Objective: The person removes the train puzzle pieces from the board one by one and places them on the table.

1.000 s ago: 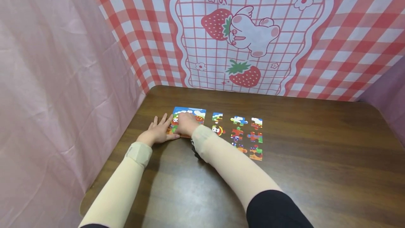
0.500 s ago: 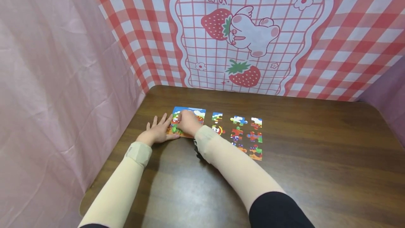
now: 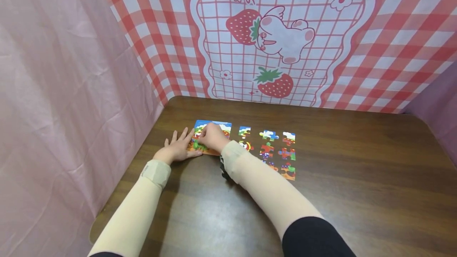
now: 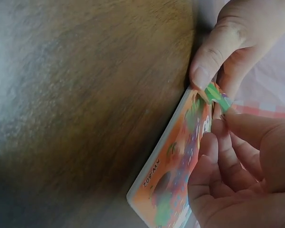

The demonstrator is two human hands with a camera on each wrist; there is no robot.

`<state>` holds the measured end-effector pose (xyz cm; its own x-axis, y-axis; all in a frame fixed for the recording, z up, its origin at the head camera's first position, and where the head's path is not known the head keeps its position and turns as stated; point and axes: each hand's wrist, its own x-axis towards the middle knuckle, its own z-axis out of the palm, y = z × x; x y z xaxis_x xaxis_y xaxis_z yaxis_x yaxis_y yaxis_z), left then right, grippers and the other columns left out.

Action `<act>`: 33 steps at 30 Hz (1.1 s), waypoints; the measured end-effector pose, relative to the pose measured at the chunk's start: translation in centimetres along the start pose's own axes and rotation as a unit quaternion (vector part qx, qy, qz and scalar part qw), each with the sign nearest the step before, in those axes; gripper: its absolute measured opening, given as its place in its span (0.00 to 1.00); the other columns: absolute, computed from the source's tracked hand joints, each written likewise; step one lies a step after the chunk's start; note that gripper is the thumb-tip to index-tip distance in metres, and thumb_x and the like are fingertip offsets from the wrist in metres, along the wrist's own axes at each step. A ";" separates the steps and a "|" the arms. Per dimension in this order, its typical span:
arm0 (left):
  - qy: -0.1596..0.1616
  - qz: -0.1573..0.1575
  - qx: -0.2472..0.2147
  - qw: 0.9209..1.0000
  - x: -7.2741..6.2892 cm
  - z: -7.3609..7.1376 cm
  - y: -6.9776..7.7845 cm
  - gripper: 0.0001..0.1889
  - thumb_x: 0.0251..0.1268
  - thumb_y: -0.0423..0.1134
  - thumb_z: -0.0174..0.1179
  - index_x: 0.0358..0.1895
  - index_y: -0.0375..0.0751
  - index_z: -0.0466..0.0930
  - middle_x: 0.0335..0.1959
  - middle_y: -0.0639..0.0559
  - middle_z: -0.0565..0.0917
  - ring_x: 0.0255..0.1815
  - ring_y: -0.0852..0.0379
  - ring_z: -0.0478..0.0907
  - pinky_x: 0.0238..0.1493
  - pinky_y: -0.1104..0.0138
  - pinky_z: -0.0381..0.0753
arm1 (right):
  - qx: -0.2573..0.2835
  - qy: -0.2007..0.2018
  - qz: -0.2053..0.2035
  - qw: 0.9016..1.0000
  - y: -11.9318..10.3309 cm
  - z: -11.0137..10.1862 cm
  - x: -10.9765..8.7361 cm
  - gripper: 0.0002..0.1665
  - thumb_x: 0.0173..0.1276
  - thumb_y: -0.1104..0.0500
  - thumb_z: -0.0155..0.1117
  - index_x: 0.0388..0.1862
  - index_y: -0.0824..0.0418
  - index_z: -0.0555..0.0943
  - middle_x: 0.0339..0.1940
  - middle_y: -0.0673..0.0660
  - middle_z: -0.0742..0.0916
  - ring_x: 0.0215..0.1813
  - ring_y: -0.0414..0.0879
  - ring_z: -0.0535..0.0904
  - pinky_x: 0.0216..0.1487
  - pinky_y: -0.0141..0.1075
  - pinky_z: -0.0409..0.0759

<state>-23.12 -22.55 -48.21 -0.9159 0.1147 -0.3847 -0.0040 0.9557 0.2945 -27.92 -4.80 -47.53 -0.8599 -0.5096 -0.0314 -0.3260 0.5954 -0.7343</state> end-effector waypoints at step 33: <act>-0.006 0.006 -0.011 1.000 -0.2 -0.3 0.2 0.54 0.66 0.72 0.56 0.85 0.55 0.36 0.84 0.44 0.34 0.79 0.31 0.25 0.69 0.30 0.32 | 0.020 -0.013 0.006 1.000 3.9 -7.4 -7.9 0.08 0.72 0.58 0.70 0.38 0.63 0.89 0.32 0.60 0.88 0.24 0.45 0.78 0.30 0.39 0.78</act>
<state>-23.05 -22.45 -47.84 -0.9111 0.1293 -0.3914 -0.0019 0.9482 0.3176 -25.35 6.14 -45.09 -0.8530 -0.5187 -0.0585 -0.2984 0.5765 -0.7607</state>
